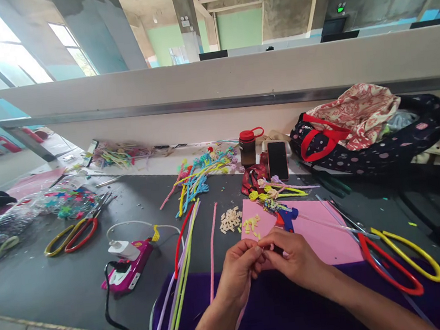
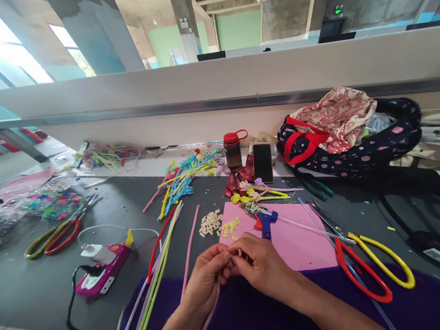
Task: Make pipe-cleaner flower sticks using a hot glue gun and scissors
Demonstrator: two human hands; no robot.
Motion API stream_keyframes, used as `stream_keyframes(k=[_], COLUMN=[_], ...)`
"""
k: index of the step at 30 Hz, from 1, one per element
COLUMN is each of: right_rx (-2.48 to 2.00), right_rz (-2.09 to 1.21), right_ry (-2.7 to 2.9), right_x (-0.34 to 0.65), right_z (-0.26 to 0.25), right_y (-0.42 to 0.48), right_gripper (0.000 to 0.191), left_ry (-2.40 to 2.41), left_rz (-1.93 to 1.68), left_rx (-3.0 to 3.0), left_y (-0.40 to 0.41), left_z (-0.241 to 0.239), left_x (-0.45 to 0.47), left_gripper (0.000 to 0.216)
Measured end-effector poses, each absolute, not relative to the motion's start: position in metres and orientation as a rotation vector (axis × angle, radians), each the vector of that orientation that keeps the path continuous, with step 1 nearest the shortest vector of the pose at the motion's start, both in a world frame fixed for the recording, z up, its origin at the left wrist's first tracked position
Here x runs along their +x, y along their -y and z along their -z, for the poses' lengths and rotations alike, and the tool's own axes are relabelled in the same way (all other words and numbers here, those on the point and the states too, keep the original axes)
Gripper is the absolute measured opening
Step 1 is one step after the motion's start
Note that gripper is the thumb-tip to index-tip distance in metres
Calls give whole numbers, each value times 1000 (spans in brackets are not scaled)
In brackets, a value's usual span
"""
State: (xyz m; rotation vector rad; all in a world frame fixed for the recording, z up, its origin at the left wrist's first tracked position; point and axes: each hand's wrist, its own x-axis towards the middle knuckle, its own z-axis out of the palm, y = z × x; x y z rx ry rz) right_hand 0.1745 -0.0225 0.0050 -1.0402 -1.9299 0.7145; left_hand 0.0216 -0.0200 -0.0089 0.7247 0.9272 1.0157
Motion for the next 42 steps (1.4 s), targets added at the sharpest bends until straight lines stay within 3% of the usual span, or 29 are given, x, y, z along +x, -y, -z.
stream_keyframes(k=[14,21,26,32,42], right_rx=[-989,-789,-792,-937,-1023], right_rz=[-716,-613,-689,-997,-1156], right_ry=[2061,2311,2223,1805,1665], right_x=[187,189,186,185,181], right_z=[-12,-17,-12,-11,-9], right_y=[17,19,19,13,13], right_gripper=[3,16,15,4,11], left_ry=[-940,-956,-1023,-1043,-935], left_rz=[-957,-934,-875,-885,-937], left_rx=[660,691,785,899,855], left_y=[20,20,22,27,30], left_z=[5,9,10,3,7], left_x=[22,22,26,29,26], left_gripper=[22,26,27,22,18])
